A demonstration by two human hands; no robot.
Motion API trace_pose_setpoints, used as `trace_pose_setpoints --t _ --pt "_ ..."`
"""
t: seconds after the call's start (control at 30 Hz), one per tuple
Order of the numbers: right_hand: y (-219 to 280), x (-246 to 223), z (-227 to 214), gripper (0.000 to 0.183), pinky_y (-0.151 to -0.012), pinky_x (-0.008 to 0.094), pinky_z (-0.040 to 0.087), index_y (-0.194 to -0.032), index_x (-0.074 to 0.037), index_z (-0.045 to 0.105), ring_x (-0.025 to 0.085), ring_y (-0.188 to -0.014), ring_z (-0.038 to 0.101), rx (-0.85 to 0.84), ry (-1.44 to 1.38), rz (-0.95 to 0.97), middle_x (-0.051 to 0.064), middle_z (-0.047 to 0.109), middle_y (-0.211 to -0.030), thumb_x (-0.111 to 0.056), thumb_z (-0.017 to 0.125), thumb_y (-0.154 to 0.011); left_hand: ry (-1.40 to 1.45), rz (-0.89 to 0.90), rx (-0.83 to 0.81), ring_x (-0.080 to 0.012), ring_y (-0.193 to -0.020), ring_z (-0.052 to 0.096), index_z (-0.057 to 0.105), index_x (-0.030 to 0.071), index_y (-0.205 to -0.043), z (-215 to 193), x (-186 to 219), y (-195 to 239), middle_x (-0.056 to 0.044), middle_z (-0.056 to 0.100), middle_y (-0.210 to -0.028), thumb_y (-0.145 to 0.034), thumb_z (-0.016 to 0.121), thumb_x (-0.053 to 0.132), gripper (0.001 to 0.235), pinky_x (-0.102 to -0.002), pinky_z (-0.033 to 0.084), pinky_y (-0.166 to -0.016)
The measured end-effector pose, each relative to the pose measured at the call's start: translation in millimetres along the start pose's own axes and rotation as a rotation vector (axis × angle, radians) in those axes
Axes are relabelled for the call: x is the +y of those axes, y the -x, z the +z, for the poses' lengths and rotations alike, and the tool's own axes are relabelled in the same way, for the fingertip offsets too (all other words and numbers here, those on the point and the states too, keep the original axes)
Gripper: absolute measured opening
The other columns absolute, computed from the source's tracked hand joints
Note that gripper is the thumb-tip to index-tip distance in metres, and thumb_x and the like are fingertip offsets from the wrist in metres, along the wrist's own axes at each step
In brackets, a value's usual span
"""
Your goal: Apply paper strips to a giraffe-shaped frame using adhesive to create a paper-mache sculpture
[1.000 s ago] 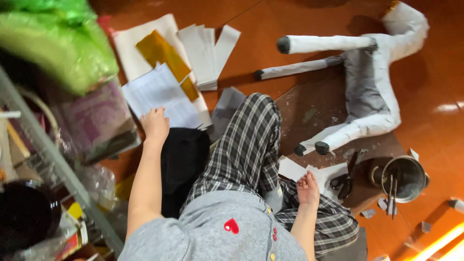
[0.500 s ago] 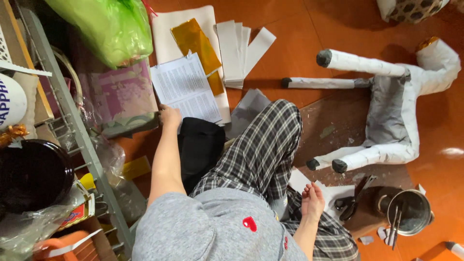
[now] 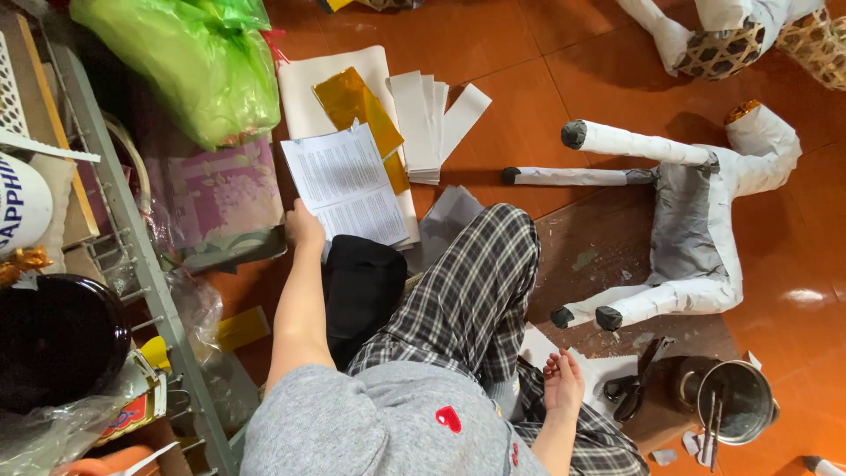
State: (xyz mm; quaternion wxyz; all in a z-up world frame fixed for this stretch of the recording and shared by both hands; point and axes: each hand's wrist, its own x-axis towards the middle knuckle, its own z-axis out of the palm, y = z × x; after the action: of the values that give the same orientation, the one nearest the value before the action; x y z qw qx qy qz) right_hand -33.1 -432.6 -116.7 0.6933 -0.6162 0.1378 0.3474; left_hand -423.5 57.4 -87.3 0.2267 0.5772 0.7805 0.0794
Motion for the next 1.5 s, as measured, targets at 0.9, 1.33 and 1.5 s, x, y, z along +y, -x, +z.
trace_pose_setpoints --t 0.9,1.33,1.5 --pt "41.1 -28.4 61.7 0.026 -0.035 0.025 0.023 -0.070 -0.006 0.059 0.012 -0.041 0.041 0.089 0.538 -0.013 0.008 0.058 -0.056 -0.020 0.064 -0.091 -0.056 0.397 0.067 -0.0524 -0.080 0.064 0.042 0.008 -0.107 -123.9 98.3 35.5 -0.029 0.066 -0.083 -0.082 0.044 -0.008 0.030 -0.059 0.049 -0.073" --pt "153.0 -73.5 170.1 0.025 -0.073 0.022 0.058 -0.112 0.002 0.068 0.020 -0.084 0.069 -0.202 0.541 -0.260 0.017 0.076 -0.095 0.004 0.056 -0.091 0.436 0.438 -0.518 -0.0148 -0.070 0.051 0.054 0.017 -0.093 -44.1 149.4 136.8 -0.003 0.059 -0.078 -0.082 0.064 0.025 0.017 -0.034 0.040 -0.065" --pt "166.5 -40.4 218.5 0.010 -0.079 0.031 0.050 -0.094 -0.009 0.069 0.019 -0.085 0.068 -0.748 0.965 -0.768 0.005 0.073 -0.092 -0.016 0.063 -0.089 0.396 0.384 -0.837 -0.0146 -0.061 0.047 0.052 0.013 -0.100 -16.0 140.7 195.8 -0.005 0.053 -0.072 -0.089 0.056 0.020 0.014 -0.033 0.037 -0.059"
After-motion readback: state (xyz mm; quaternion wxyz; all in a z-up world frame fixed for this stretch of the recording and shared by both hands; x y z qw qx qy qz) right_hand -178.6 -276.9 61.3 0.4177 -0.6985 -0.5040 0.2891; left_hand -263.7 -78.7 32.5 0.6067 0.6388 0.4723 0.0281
